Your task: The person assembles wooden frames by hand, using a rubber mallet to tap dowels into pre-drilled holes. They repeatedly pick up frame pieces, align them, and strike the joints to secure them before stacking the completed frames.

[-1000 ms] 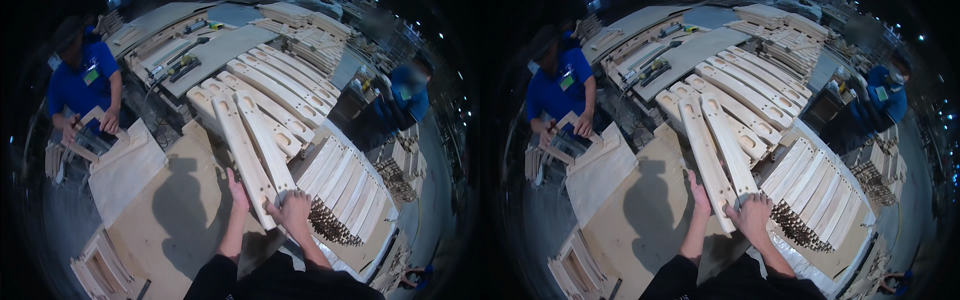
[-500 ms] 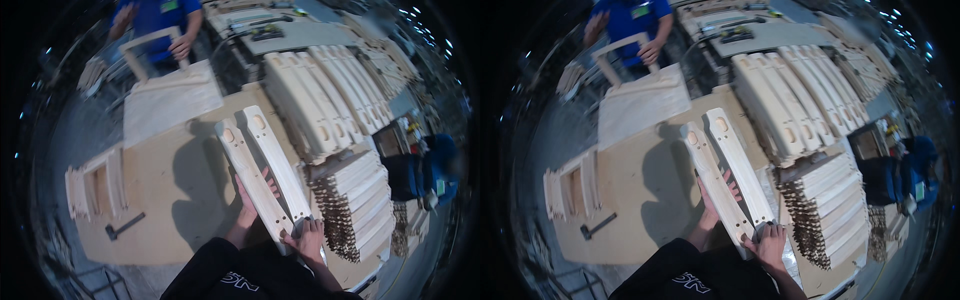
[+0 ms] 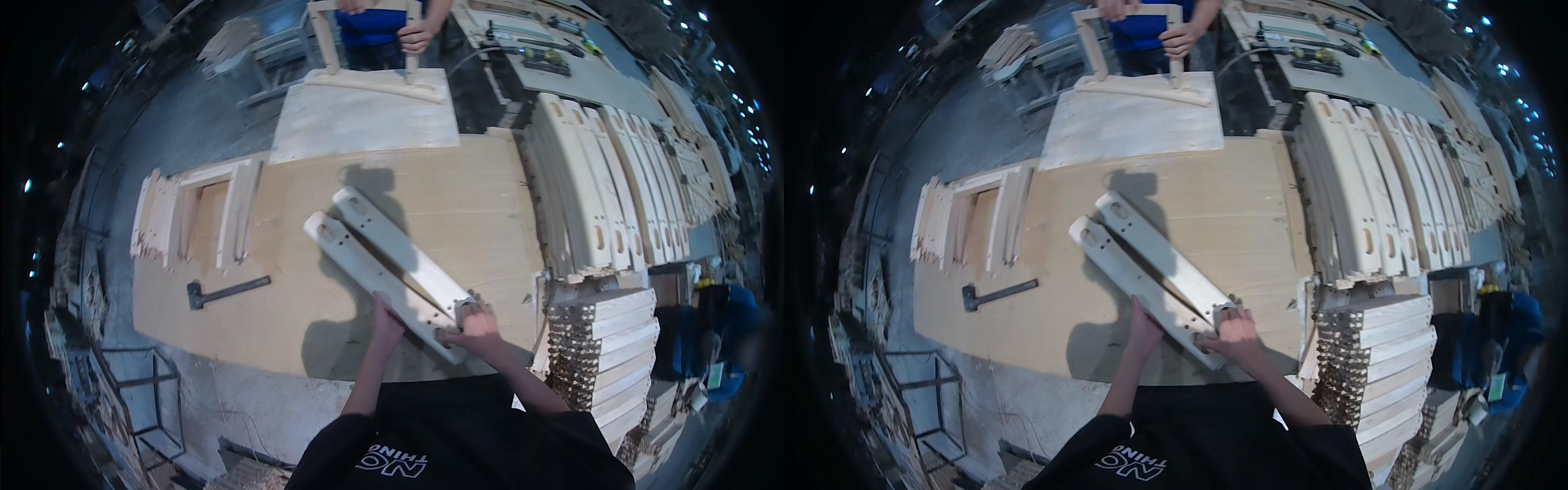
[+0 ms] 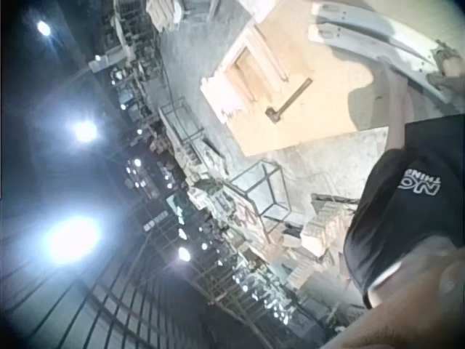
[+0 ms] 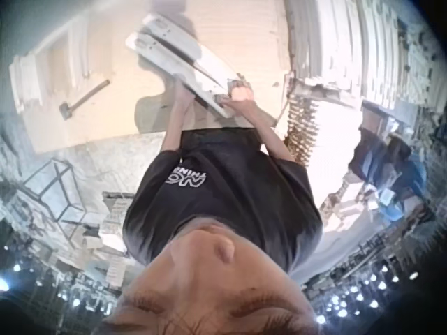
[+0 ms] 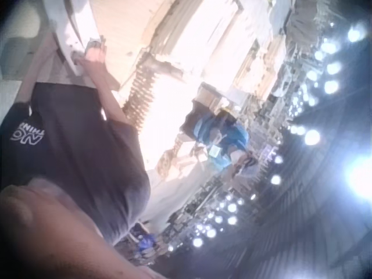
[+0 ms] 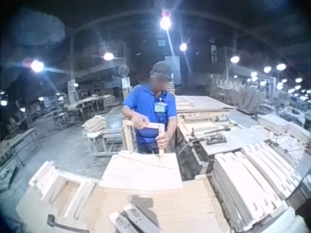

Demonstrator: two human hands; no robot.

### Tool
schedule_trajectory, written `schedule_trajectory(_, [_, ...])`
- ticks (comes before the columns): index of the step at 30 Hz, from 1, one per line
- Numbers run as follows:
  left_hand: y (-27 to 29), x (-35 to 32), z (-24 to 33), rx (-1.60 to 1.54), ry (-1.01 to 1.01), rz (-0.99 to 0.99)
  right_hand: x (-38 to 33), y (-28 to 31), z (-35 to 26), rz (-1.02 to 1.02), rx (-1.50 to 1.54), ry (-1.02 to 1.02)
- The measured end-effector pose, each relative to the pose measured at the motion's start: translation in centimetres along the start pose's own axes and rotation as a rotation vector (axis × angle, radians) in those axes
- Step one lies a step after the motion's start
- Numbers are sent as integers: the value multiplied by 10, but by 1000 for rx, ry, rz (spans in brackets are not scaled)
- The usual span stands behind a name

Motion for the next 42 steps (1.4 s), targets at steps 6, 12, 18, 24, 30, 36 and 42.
schedule_trajectory(6, [14, -60, 48, 1607, -489, 176, 21, 27, -16, 166, -48, 105])
schedule_trajectory(12, [-55, -52, 126, 2174, -1207, -324, 155, 23, -49, 0, -89, -27])
schedule_trajectory(18, [-82, -41, 138, 2095, -1392, -451, 199, -12, -42, -126, -75, -1])
schedule_trajectory(24, [-52, -43, 138, 2154, -1323, -488, 187, -21, -61, -275, -117, 47])
schedule_trajectory(30, [-6, -75, 103, 2113, -1323, -478, 190, -1, -6, -83, -86, -176])
schedule_trajectory(36, [34, -96, 89, 2005, -1285, -365, 204, 25, 49, 2, -26, -445])
schedule_trajectory(42, [70, -113, 80, 1962, -1245, -368, 182, 19, 45, 48, 57, -512])
Point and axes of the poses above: each hand's wrist, its own x-axis towards the middle knuckle, its own y-axis out of the back of the hand, z = x × y, the point moved 8 cm from there along x, towards the middle knuckle, and after that the axes turned 6 degrees about x, right-handed, at the moved point
